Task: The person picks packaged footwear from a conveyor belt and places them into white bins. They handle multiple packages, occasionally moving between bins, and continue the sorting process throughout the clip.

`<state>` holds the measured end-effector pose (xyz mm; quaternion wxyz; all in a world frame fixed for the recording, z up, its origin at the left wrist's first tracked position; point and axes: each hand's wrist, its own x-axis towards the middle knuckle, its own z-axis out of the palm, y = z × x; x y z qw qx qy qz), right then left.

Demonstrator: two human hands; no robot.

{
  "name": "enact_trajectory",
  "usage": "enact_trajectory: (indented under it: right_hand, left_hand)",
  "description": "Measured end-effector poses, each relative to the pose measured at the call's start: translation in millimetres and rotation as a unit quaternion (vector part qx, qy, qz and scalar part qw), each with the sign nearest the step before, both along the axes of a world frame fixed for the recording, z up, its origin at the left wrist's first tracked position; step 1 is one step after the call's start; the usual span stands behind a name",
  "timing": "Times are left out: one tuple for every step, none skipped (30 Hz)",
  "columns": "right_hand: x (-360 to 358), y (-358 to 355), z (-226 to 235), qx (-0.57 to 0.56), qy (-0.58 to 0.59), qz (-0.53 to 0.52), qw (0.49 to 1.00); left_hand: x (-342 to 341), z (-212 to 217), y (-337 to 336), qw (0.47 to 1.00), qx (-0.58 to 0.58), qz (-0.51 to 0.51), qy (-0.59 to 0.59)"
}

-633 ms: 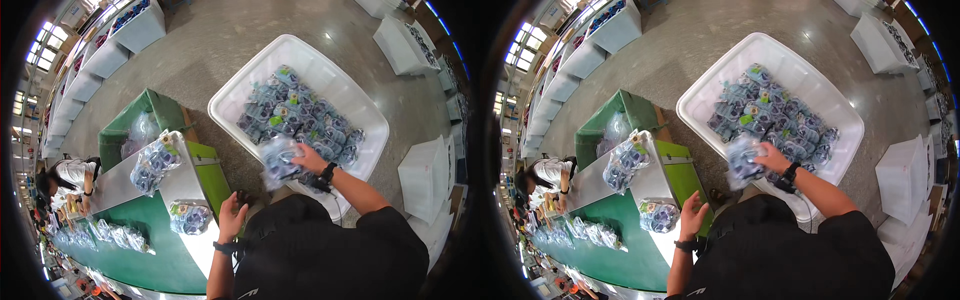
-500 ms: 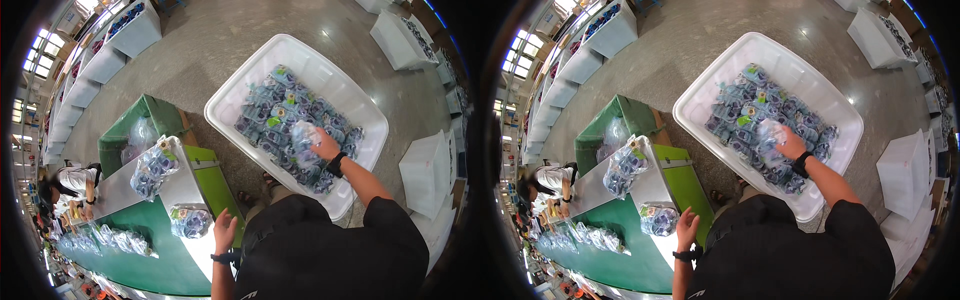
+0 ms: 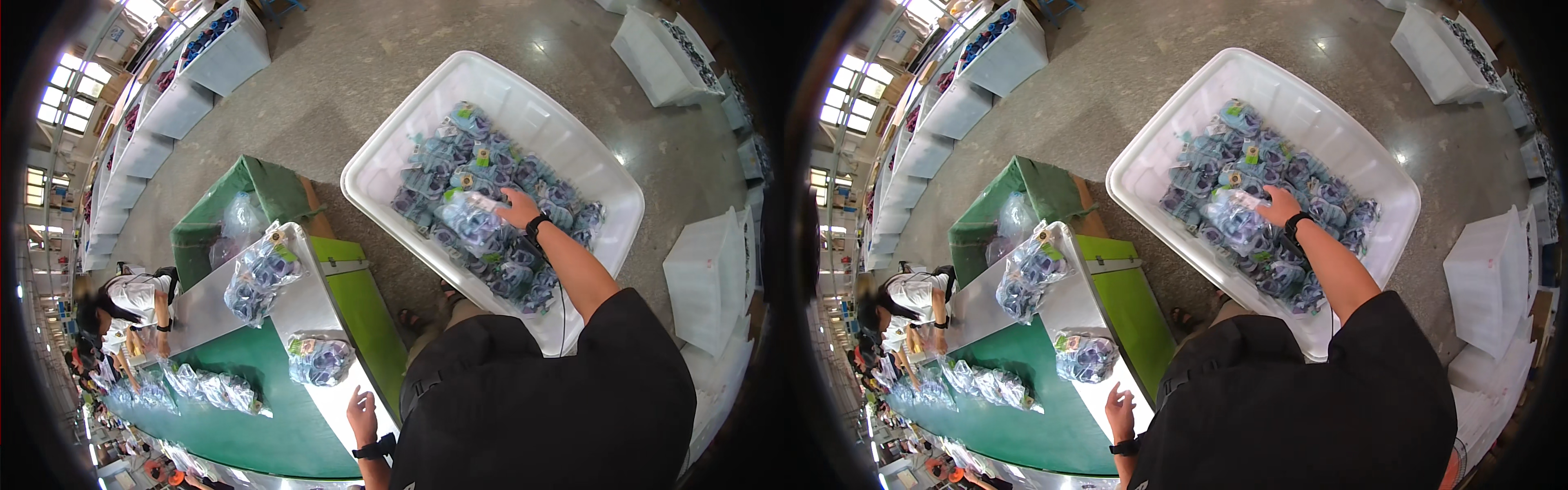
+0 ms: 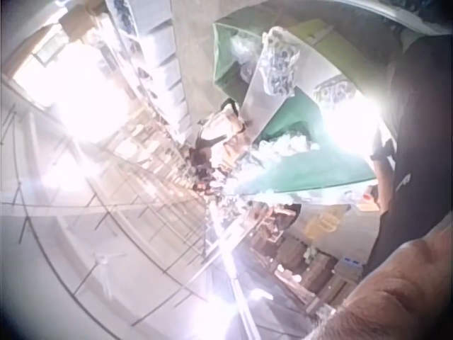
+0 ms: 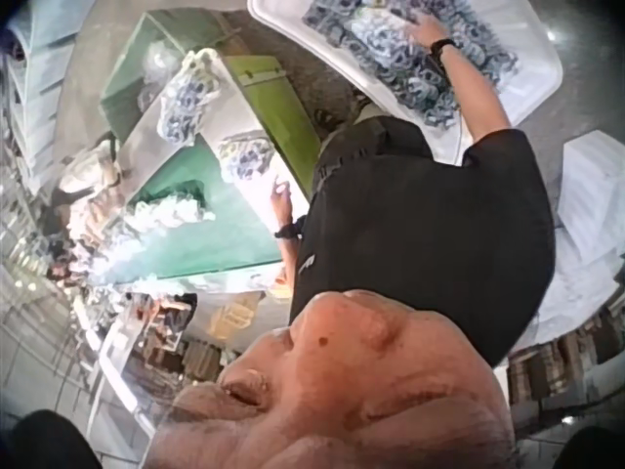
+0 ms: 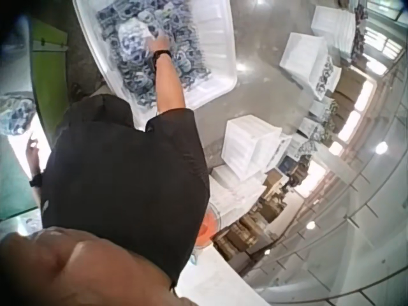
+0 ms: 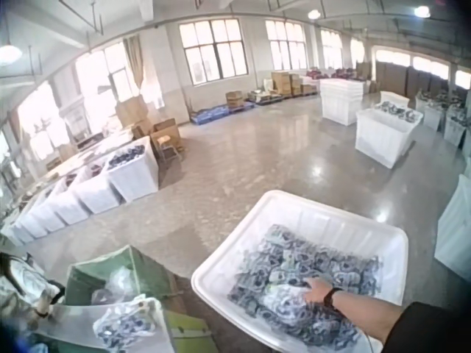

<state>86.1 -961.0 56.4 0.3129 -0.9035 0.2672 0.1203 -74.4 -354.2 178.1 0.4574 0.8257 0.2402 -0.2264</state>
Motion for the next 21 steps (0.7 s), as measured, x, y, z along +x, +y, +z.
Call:
enact_trajectory:
  right_hand:
    - [3.3,4.2,-2.5,0.0,-0.002,-0.011,1.0]
    - [6.0,7.5,-4.5,-0.006,0.006,-0.027,1.0]
    - [4.3,8.2,-5.2,0.012,0.002,-0.038,0.999]
    - [1.4,10.7,-7.3,0.036,0.015,-0.044,0.998]
    - [-3.6,12.0,-9.4,0.054,0.029,-0.053,0.997]
    - [-9.8,13.0,-12.7,0.073,0.046,-0.07,0.994]
    - [-19.7,15.7,-17.1,0.072,0.043,-0.078,0.993]
    - [-28.9,16.7,-22.1,0.063,0.054,-0.066,0.994]
    - [-42.8,16.1,-26.5,0.068,0.053,-0.056,0.995]
    - [-56.3,18.3,-33.0,0.039,0.058,-0.048,0.996]
    - [-68.7,19.7,-39.3,0.041,0.064,-0.047,0.996]
    - [-80.6,21.6,-44.8,0.014,0.075,-0.038,0.996]
    - [-92.6,21.2,-48.1,0.026,0.076,-0.023,0.997]
    - [-102.4,20.8,-50.2,0.021,0.112,-0.036,0.993]
    - [-109.4,20.3,-51.0,0.028,0.119,-0.017,0.992]
    - [-115.5,20.3,-50.3,0.028,0.144,-0.013,0.989]
    - [-120.4,22.6,-49.5,0.029,0.168,-0.01,0.985]
    - [-124.8,27.2,-48.4,0.043,0.157,-0.032,0.986]
    - [-129.6,32.6,-46.6,0.057,0.146,-0.056,0.986]
    - [-134.2,37.8,-44.1,0.071,0.137,-0.08,0.985]
    - [-136.0,42.8,-41.7,0.085,0.122,-0.08,0.986]
  left_hand:
    - [-2.0,-2.3,2.4,1.0,-0.008,0.01,-0.009]
    - [-4.2,-5.0,5.0,1.0,-0.007,0.018,-0.006]
    - [-7.1,-8.0,7.7,1.0,-0.012,0.027,-0.007]
    - [-9.7,-11.5,10.9,0.999,-0.019,0.035,-0.011]
    - [-11.9,-15.5,14.4,0.999,-0.021,0.039,-0.005]
    - [-14.6,-20.0,17.4,0.999,-0.022,0.044,0.0]
    - [-17.6,-24.7,20.5,0.998,-0.025,0.05,0.001]
    - [-20.6,-28.9,23.8,0.998,-0.03,0.056,0.0]
    - [-23.0,-33.1,27.1,0.998,-0.031,0.062,0.004]
    - [-25.3,-37.1,30.2,0.997,-0.035,0.067,0.006]
    - [-26.8,-40.7,33.7,0.997,-0.041,0.071,0.006]
    - [-27.5,-44.0,37.5,0.996,-0.042,0.078,0.005]
    - [-28.6,-47.3,41.3,0.995,-0.044,0.085,0.002]
    - [-29.8,-50.2,45.2,0.995,-0.047,0.09,-0.005]
    - [-30.3,-53.1,49.7,0.994,-0.046,0.094,0.001]
    - [-29.6,-55.7,55.0,0.994,-0.045,0.095,0.001]
    - [-27.9,-57.7,61.2,0.995,-0.043,0.095,0.0]
    - [-25.8,-59.0,67.5,0.995,-0.044,0.095,-0.002]
    - [-23.4,-59.9,73.6,0.995,-0.045,0.094,-0.003]
    - [-21.1,-60.3,79.7,0.995,-0.042,0.091,-0.001]
    - [-19.0,-59.8,85.3,0.995,-0.047,0.092,-0.009]
